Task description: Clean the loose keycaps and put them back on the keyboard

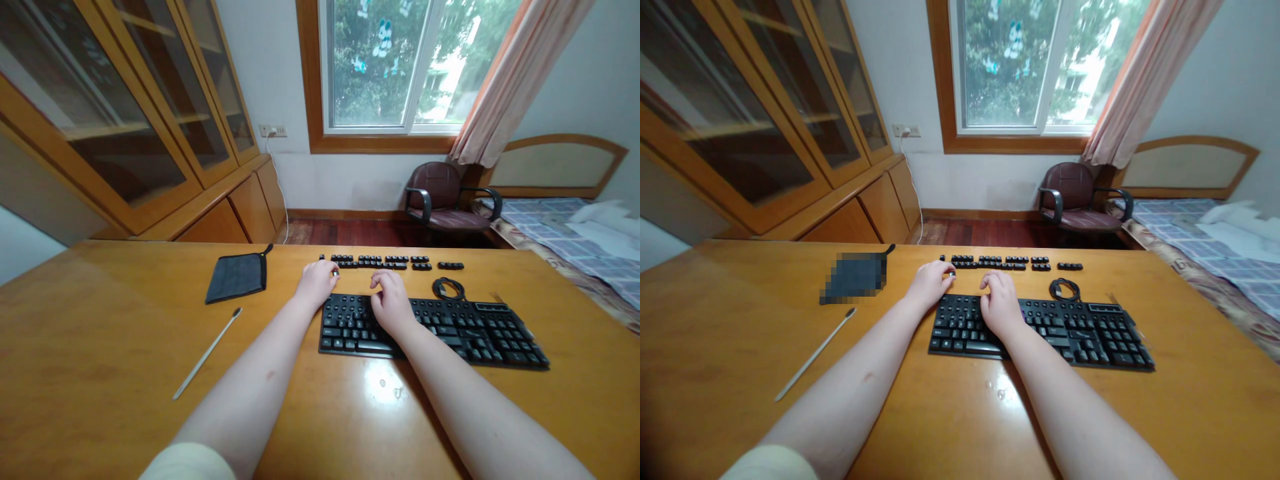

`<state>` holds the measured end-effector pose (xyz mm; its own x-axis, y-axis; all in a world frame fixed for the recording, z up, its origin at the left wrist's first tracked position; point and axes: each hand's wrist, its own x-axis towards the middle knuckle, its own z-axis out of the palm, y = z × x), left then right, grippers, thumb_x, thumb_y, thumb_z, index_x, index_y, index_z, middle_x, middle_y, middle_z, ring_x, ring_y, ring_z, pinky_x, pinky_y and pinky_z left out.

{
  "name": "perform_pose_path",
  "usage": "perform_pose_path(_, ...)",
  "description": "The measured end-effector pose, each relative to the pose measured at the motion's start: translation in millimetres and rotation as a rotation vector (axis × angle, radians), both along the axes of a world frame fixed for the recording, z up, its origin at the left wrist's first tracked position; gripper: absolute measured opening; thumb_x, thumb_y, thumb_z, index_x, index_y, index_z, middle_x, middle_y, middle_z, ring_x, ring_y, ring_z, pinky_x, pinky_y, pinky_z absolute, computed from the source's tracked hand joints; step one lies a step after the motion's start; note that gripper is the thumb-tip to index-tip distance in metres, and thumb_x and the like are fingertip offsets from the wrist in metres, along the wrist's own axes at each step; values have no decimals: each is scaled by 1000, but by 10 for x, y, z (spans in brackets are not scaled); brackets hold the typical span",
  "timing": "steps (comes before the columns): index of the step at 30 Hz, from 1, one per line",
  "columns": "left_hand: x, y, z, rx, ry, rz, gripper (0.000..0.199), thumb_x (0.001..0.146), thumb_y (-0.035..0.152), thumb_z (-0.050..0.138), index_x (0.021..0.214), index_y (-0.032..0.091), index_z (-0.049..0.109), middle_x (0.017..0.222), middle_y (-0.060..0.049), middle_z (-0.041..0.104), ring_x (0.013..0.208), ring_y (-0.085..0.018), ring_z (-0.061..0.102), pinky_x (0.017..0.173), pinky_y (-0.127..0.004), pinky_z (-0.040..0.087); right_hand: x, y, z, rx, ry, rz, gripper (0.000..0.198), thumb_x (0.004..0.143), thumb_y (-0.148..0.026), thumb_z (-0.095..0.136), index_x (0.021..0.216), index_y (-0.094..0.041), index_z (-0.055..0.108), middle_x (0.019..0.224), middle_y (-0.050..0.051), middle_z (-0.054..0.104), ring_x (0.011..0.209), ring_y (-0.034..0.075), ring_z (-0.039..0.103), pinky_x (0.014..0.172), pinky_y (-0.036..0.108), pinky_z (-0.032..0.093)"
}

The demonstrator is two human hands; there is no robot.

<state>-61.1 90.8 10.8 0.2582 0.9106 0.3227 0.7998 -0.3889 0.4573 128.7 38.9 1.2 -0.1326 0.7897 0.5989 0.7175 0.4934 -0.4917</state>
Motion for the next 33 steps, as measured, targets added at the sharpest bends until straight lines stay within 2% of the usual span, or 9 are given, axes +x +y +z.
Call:
perform_pose_path(2, 28, -75, 68, -22, -260, 19, 17, 74, 23, 59, 89, 18, 65, 91, -7, 65, 84, -19, 60, 82, -33, 46, 14, 9, 25, -23, -71, -108, 21, 68, -5, 42, 80, -19, 51, 95, 9, 55, 94, 22, 48, 85, 35, 37)
perform_pose_path(7, 74, -387, 69, -282, -820, 78, 22, 67, 26, 66, 86, 15, 65, 86, -6, 67, 74, -15, 62, 75, -29, 49, 59, -5, 134, -245, -332, -459, 19, 77, -20, 47, 92, -14, 55, 96, 14, 57, 93, 29, 47, 79, 40, 35)
perform_pose_path(11, 135, -664, -78, -413, -1152, 180, 31, 65, 29, 69, 92, 14, 62, 82, -6, 67, 75, -14, 63, 78, -30, 49, 79, -8, 160, -388, -391, -522, 13, 74, -15, 48, 86, -13, 54, 90, 16, 57, 90, 30, 50, 76, 41, 35)
perform_pose_path(16, 271, -810, -114, -502, -1237, 70, 32, 62, 27, 71, 91, 14, 65, 85, -7, 68, 82, -16, 63, 83, -32, 47, 121, 49, 111, -319, -44, -370, 11, 74, -19, 49, 84, -18, 54, 79, 10, 58, 71, 23, 54, 63, 34, 38)
perform_pose_path(21, 253, -755, -72, -443, -1161, 5, 27, 64, 24, 69, 89, 15, 67, 95, -8, 67, 89, -17, 61, 88, -33, 45, 125, 113, 67, -426, 454, -271, 23, 63, -31, 63, 81, -17, 57, 64, 0, 55, 57, 17, 52, 56, 30, 41)
perform_pose_path(24, 243, -711, -86, -381, -1139, 3, 24, 64, 22, 68, 87, 14, 67, 97, -8, 66, 92, -18, 60, 91, -33, 43, 31, 79, 65, -435, 813, -84, 33, 62, -36, 69, 85, -18, 55, 76, 3, 61, 66, 17, 57, 62, 30, 45)
perform_pose_path(26, 254, -693, -96, -390, -1178, -11, 25, 63, 20, 68, 87, 13, 65, 96, -8, 67, 92, -18, 61, 91, -34, 43, -54, 25, 66, -527, 979, 118, 32, 62, -38, 70, 83, -20, 55, 77, 2, 62, 66, 16, 59, 62, 29, 47)
perform_pose_path(29, 266, -674, -102, -428, -1288, -28, 32, 61, 17, 69, 92, 14, 62, 97, -7, 67, 91, -17, 62, 91, -35, 44, -147, -52, 55, -736, 1094, 372, 26, 69, -42, 64, 82, -19, 59, 74, 2, 64, 65, 16, 60, 62, 30, 48)
perform_pose_path(33, 248, -648, -122, -411, -1320, 31, 29, 59, 18, 72, 84, 13, 59, 87, -5, 67, 83, -15, 63, 87, -34, 46, -175, -72, 10, -770, 1067, 400, 29, 64, -33, 71, 88, -19, 62, 84, 3, 69, 74, 17, 63, 73, 34, 50)
